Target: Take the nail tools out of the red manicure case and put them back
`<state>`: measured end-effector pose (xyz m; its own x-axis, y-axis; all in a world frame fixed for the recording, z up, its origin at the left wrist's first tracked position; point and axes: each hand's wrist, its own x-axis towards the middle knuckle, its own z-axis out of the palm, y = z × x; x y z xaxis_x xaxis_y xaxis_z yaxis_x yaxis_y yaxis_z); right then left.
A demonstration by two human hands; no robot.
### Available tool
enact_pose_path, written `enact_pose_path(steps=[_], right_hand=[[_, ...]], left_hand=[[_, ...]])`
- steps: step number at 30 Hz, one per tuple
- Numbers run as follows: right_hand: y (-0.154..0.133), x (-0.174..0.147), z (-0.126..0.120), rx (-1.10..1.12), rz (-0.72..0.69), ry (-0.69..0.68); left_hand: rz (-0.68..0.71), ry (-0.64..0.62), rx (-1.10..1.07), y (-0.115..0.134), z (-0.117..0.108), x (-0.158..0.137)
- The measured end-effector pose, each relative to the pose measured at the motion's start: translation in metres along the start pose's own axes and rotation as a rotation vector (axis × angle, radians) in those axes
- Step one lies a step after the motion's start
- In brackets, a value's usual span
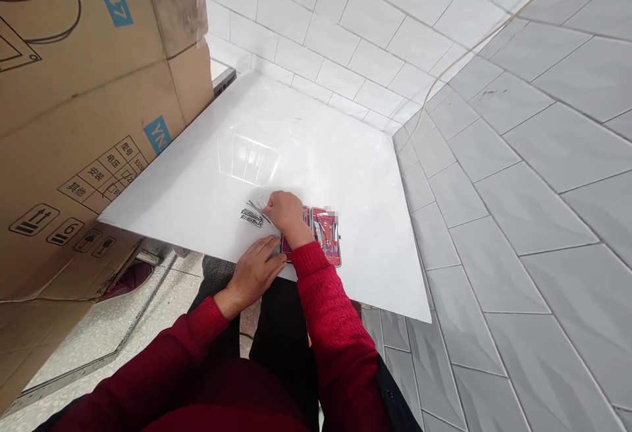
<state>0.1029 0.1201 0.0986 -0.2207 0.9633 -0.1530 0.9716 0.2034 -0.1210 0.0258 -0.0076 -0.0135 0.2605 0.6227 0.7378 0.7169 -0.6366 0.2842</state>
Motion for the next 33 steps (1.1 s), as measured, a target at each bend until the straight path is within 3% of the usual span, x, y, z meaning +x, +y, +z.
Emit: enact_pose_path(steps=[4, 9, 14, 24, 33], right_hand=[[0.002, -0.005, 0.004, 0.031, -0.006, 0.02], [0.047, -0.025, -0.003, 0.1, 0.102, 0.14], [0.081, -0.046, -0.001, 0.139, 0.21, 0.106], [0.059, -0.046, -0.002, -0.111, 0.231, -0.004], [0.055, -0.045, 0.002, -0.178, 0.227, -0.012]], left_hand=[[0.011, -0.004, 0.013, 0.0, -0.001, 0.002], [-0.001, -0.047, 0.017, 0.0, -0.003, 0.004], [0.011, -0.063, 0.002, -0.001, -0.003, 0.005], [0.027, -0.05, 0.011, -0.002, -0.005, 0.007], [0.031, -0.026, 0.009, -0.002, -0.002, 0.006]])
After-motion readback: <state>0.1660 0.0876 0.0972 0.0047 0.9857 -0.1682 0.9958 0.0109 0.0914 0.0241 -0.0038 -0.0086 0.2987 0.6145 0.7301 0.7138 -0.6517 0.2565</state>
